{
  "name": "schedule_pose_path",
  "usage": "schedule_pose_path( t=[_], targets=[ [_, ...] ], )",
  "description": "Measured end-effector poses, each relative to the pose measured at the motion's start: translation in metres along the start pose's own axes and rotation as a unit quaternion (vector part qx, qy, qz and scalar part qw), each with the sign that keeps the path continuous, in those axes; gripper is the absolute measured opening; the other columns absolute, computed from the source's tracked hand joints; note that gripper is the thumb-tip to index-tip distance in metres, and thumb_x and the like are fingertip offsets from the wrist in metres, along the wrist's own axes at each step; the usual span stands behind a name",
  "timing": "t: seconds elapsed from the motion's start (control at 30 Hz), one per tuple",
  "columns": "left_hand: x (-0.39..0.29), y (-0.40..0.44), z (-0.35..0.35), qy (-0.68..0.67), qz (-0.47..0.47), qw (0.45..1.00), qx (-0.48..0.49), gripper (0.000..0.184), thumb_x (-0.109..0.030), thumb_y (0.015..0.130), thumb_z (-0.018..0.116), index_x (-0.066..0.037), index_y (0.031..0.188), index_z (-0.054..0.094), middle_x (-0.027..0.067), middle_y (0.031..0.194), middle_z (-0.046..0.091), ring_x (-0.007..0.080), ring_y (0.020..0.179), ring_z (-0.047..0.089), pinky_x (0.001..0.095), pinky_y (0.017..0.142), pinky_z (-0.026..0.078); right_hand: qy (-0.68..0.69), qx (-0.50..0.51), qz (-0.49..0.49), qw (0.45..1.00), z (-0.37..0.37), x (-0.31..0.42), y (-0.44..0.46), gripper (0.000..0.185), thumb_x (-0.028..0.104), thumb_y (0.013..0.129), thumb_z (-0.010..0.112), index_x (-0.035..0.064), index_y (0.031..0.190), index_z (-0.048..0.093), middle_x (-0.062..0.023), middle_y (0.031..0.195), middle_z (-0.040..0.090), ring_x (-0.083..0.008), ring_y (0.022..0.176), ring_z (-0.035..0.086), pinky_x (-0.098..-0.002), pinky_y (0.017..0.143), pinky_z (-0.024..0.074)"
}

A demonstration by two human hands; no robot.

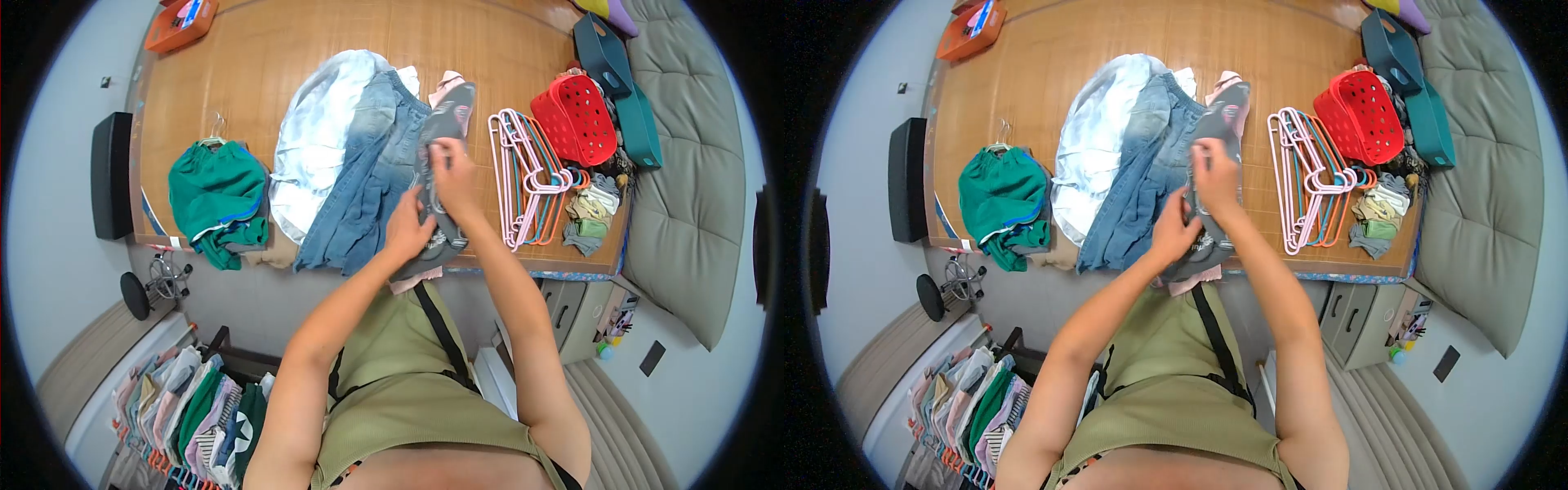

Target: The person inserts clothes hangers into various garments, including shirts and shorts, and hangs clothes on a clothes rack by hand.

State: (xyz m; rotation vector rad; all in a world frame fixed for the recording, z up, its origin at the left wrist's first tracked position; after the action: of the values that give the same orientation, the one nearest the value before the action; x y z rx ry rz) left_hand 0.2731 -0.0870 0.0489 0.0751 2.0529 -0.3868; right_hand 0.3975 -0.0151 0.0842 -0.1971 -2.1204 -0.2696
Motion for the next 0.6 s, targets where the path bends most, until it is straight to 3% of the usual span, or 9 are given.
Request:
schedule_pose_path(
  t=[0.07,0.13,0.17,0.27,0.33,0.4,0.47,0.57,0.6],
  targets=[
    [0.015,0.008,-0.015,-0.159,-0.088,0.981,-0.069,0.043,-0.012,0.082,0.056,-0.001,0.122,0.045,0.011,0.098,0.054,0.0184,0.085,0.057,0.0319,0.074,0.047,0.135,0.15,0.032,0.979,0.037,0.012,-0.006,0.023,0.015,0.093,0.053,0.0041,0.113,0.059,-0.0144,0.099,0.065,-0.0236,0.086,0.063,-0.034,0.077,0.0481],
    [0.05,0.011,-0.026,-0.299,-0.161,0.932,-0.13,0.037,-0.017,0.087,0.052,0.0,0.12,0.046,0.0088,0.104,0.055,0.0156,0.09,0.056,0.0307,0.078,0.047,0.18,0.27,0.065,0.944,0.066,0.03,-0.023,0.031,0.014,0.093,0.053,0.0047,0.123,0.056,-0.0161,0.105,0.066,-0.0245,0.094,0.063,-0.0344,0.082,0.0479],
    [0.064,0.013,-0.03,-0.358,-0.188,0.904,-0.138,0.035,-0.019,0.089,0.049,0.0,0.119,0.046,0.0087,0.107,0.055,0.0158,0.092,0.055,0.0305,0.081,0.046,0.255,0.273,0.075,0.925,0.082,0.029,-0.035,0.035,0.013,0.093,0.052,0.0037,0.127,0.053,-0.0159,0.11,0.065,-0.0251,0.102,0.062,-0.0337,0.089,0.0464],
    [0.12,0.008,-0.045,-0.471,-0.254,0.829,-0.163,0.037,-0.036,0.096,0.047,-0.006,0.116,0.051,0.0065,0.11,0.056,0.0156,0.097,0.055,0.0327,0.086,0.045,0.231,0.302,0.146,0.913,0.111,0.005,-0.046,0.041,0.011,0.091,0.053,0.0025,0.131,0.048,-0.0177,0.12,0.061,-0.0272,0.112,0.058,-0.0353,0.096,0.043],
    [0.132,0.006,-0.058,-0.521,-0.271,0.788,-0.183,0.037,-0.036,0.095,0.048,-0.006,0.117,0.052,0.0071,0.11,0.058,0.0152,0.098,0.056,0.032,0.085,0.046,0.053,0.194,0.071,0.977,0.105,-0.02,-0.042,0.043,0.011,0.09,0.055,0.0015,0.131,0.047,-0.0182,0.121,0.059,-0.0292,0.113,0.056,-0.0376,0.096,0.0424],
    [0.127,0.006,-0.07,-0.409,-0.259,0.858,-0.17,0.039,-0.026,0.093,0.053,-0.003,0.122,0.045,0.0092,0.107,0.056,0.0153,0.096,0.055,0.0311,0.083,0.046,-0.082,0.065,0.047,0.993,0.094,-0.035,-0.041,0.045,0.012,0.086,0.06,-0.0019,0.127,0.048,-0.0194,0.117,0.057,-0.0334,0.111,0.053,-0.0421,0.095,0.0415],
    [0.11,0.006,-0.086,-0.29,-0.243,0.913,-0.154,0.046,-0.017,0.09,0.059,0.001,0.127,0.037,0.0114,0.104,0.055,0.0155,0.093,0.054,0.0303,0.082,0.047,-0.107,-0.01,0.15,0.983,0.123,-0.099,-0.056,0.043,0.014,0.085,0.063,-0.0034,0.122,0.049,-0.0169,0.105,0.061,-0.0297,0.099,0.059,-0.0402,0.085,0.0461],
    [0.153,0.017,-0.122,-0.256,-0.271,0.899,-0.228,0.053,-0.009,0.086,0.062,0.001,0.13,0.035,0.0141,0.106,0.056,0.0181,0.087,0.055,0.0304,0.075,0.047,0.177,0.176,0.346,0.904,0.144,-0.1,-0.069,0.045,0.015,0.085,0.063,-0.0027,0.124,0.049,-0.0148,0.101,0.064,-0.0239,0.091,0.063,-0.035,0.079,0.0492],
    [0.173,0.018,-0.135,-0.265,-0.272,0.887,-0.263,0.054,-0.009,0.085,0.063,0.0,0.13,0.035,0.0143,0.106,0.056,0.0185,0.087,0.055,0.0306,0.074,0.047,0.167,0.162,0.326,0.916,0.145,-0.094,-0.07,0.045,0.014,0.086,0.062,-0.0026,0.125,0.048,-0.014,0.099,0.065,-0.0221,0.089,0.063,-0.0336,0.078,0.0496]
  ],
)
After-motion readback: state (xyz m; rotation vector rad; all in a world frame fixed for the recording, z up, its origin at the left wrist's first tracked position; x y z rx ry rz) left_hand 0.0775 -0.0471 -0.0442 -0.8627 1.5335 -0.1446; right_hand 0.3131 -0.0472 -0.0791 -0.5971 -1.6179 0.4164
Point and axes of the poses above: each hand's wrist, its own y-axis towards the middle knuckle, its own z-axis out of the palm, x = y × z, the point moved 4 cm from there along y, towards the middle knuckle
